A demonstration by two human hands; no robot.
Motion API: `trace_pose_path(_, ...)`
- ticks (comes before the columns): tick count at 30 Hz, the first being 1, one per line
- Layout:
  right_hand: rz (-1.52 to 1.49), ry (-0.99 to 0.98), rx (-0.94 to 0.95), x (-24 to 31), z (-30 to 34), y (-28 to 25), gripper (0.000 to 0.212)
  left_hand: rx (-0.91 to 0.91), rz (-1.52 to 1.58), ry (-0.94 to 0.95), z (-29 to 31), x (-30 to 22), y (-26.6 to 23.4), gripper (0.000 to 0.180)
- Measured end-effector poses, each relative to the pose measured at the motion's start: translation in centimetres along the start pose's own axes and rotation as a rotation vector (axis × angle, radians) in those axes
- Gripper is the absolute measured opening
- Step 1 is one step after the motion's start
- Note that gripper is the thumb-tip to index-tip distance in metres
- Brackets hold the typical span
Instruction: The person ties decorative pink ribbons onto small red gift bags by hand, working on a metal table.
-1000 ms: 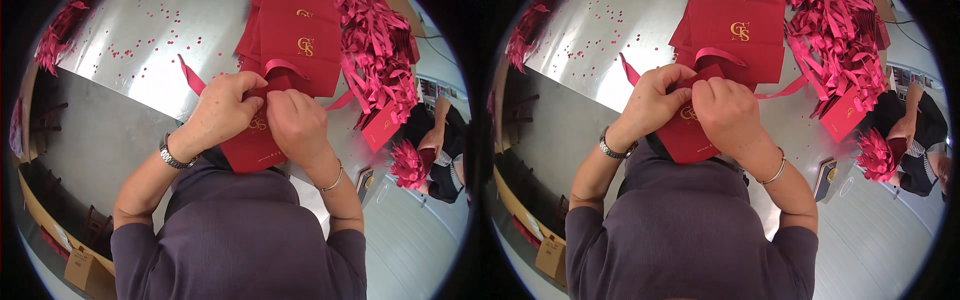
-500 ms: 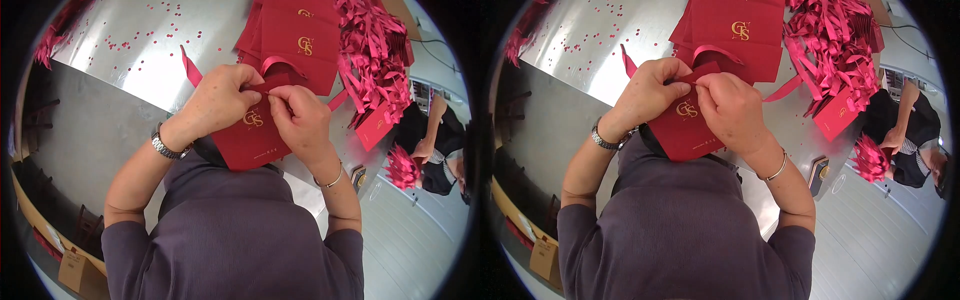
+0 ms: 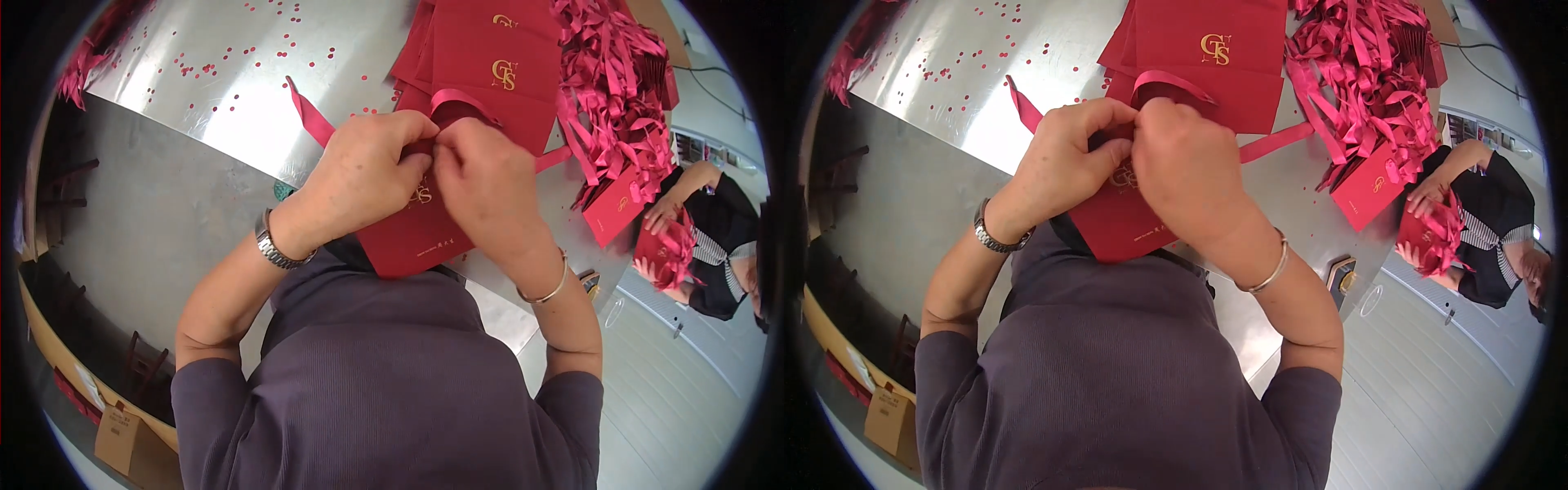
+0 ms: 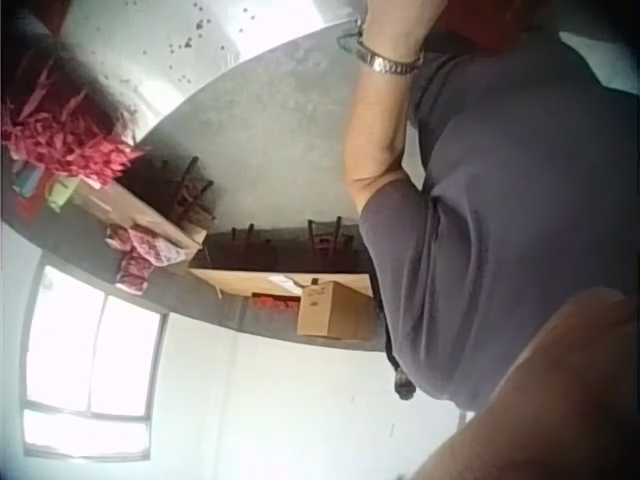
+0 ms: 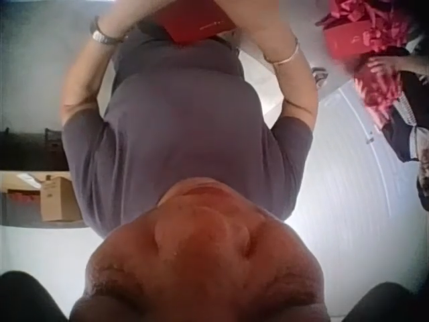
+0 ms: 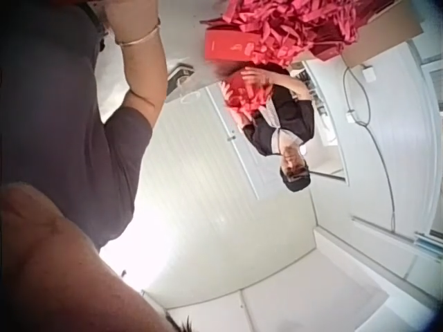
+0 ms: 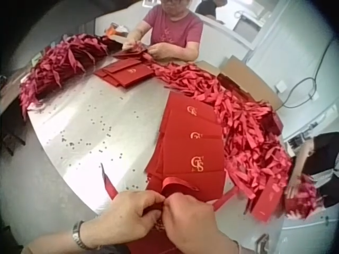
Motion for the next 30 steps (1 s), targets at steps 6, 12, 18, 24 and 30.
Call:
trace_pose_path(6, -0.133, 0.016, 0.177, -0.9, 0.2, -1.0, 0.021, 0.236, 0.242, -0.225, -0.5, 0.0, -1.1, 0.021)
trace_pose_path(12, -0.286, 0.162, 0.206, -1.7, 1.2, -1.2, 0.026, 0.346, 0.169, -0.171, -2.8, 0.0, -1.4, 0.02)
trace_pose_path(18, -0.35, 0.154, 0.093, -2.2, 2.1, -1.3, 0.028, 0.593, 0.12, -0.131, -4.4, -1.2, -1.2, 0.018)
trace_pose_path(24, -0.449, 0.214, 0.061, -2.5, 2.6, -1.3, 0.028, 0.528, 0.145, 0.01, -4.0, -0.9, -0.5, 0.015)
trace_pose_path(30, -0.224, 0.249, 0.06, -2.3, 4.1, -0.5, 0.064, 0.42, -0.164, 0.181, -3.3, -1.7, 0.2, 0.012)
Point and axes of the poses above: each hand's wrist, its own z-axis away from the middle knuckle, its own y-axis out of the palm, x = y × z, the point moved 3 cm from there along -z, towards the middle knuckle, and after that the axes turned 8 degrees about y, right-handed, at the moved point
